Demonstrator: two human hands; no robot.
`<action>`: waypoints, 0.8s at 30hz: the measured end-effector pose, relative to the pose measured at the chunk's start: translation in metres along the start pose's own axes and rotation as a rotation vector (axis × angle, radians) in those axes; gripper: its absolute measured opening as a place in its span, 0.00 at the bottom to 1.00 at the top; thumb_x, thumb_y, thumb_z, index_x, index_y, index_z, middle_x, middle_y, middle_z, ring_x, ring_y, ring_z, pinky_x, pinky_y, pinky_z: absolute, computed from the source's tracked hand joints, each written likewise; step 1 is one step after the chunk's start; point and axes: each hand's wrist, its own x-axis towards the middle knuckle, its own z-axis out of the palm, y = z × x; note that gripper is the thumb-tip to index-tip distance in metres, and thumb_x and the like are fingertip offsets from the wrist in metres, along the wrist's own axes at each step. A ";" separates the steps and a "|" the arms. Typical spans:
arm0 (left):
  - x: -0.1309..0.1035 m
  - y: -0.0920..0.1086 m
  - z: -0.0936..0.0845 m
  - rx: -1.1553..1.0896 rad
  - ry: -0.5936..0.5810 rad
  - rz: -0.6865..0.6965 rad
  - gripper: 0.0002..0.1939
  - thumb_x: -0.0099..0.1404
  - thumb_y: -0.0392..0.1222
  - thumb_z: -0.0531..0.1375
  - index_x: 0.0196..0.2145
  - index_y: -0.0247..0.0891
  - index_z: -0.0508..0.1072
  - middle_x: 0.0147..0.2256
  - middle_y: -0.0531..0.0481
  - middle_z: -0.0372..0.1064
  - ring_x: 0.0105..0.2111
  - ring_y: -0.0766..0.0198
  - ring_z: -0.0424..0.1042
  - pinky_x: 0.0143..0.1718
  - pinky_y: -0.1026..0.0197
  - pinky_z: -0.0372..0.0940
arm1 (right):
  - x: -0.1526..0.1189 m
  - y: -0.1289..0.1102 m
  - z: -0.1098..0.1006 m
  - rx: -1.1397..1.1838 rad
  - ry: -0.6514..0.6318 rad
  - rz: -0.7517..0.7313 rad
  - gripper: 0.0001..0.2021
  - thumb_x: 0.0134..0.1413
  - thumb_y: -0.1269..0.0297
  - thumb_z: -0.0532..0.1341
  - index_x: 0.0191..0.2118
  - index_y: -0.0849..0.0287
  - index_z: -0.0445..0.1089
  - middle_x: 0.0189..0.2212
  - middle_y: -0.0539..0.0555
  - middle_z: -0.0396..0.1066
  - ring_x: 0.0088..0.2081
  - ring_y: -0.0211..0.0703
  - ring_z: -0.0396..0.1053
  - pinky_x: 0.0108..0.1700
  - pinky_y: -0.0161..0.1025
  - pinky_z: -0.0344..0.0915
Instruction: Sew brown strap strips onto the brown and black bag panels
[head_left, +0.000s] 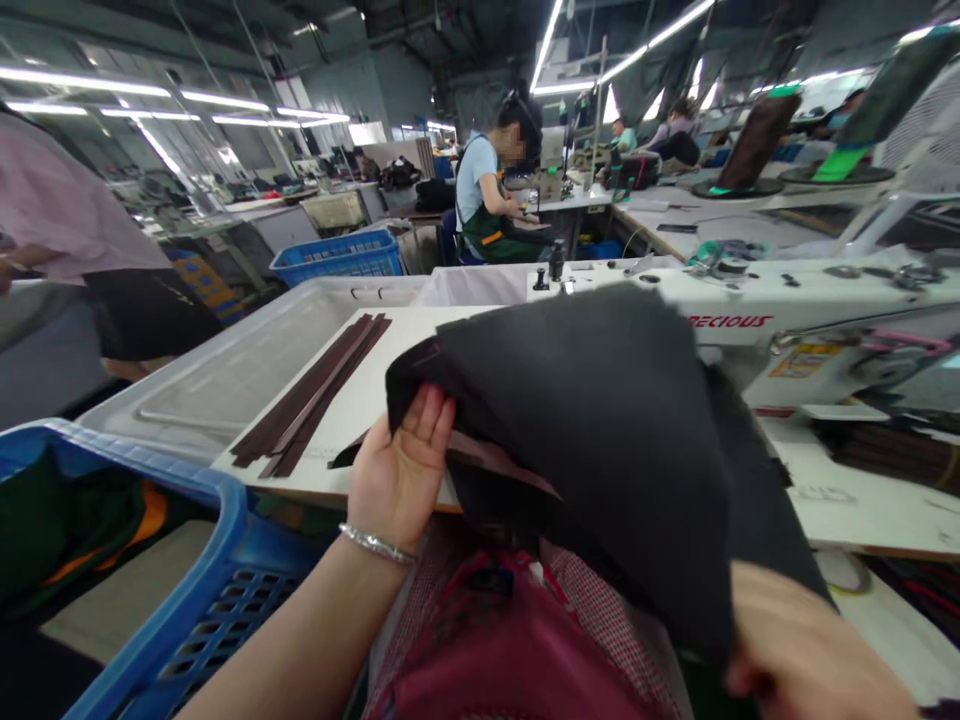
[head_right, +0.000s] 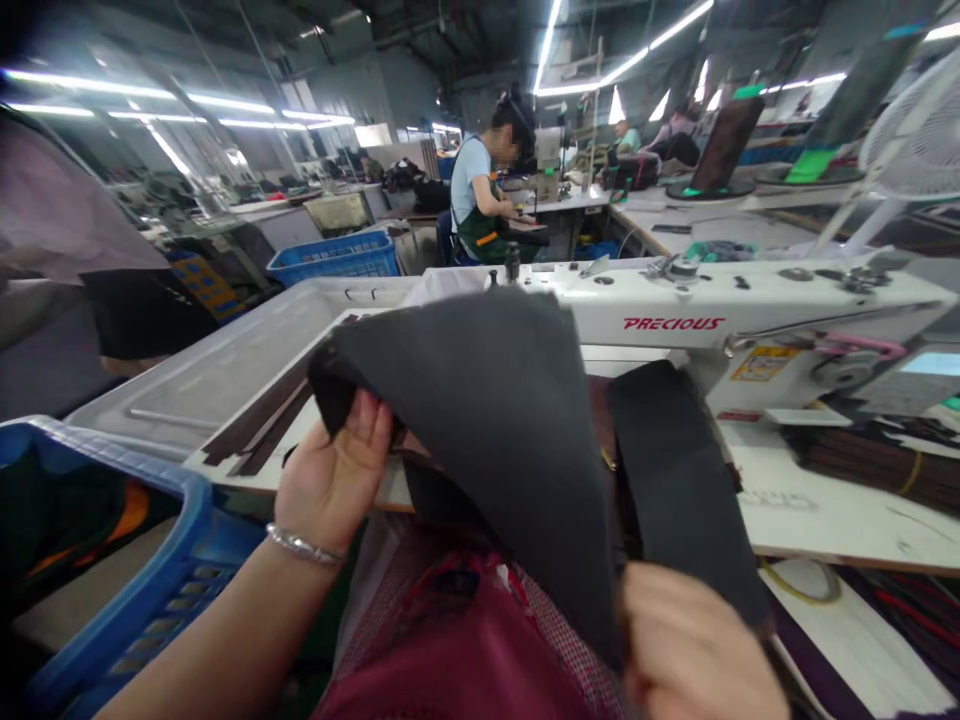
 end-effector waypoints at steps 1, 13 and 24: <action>0.008 -0.005 0.004 0.014 -0.018 0.031 0.20 0.73 0.38 0.41 0.42 0.35 0.73 0.45 0.46 0.74 0.49 0.65 0.71 0.55 0.58 0.64 | -0.005 -0.008 0.007 0.021 -0.126 -0.043 0.14 0.64 0.59 0.49 0.33 0.51 0.69 0.28 0.50 0.72 0.35 0.41 0.72 0.38 0.35 0.71; 0.019 -0.039 -0.048 1.966 -0.837 0.543 0.26 0.62 0.46 0.61 0.57 0.40 0.64 0.55 0.40 0.63 0.56 0.47 0.60 0.60 0.43 0.49 | 0.030 0.023 0.053 -0.408 0.112 0.426 0.38 0.55 0.59 0.61 0.67 0.61 0.43 0.63 0.66 0.51 0.61 0.65 0.51 0.59 0.66 0.51; 0.027 -0.008 -0.027 1.758 -0.534 0.450 0.17 0.72 0.46 0.47 0.38 0.37 0.73 0.36 0.50 0.72 0.36 0.63 0.70 0.40 0.64 0.62 | 0.048 -0.010 0.114 -0.133 -0.050 0.240 0.18 0.60 0.70 0.51 0.55 0.60 0.63 0.51 0.60 0.68 0.50 0.52 0.67 0.50 0.51 0.69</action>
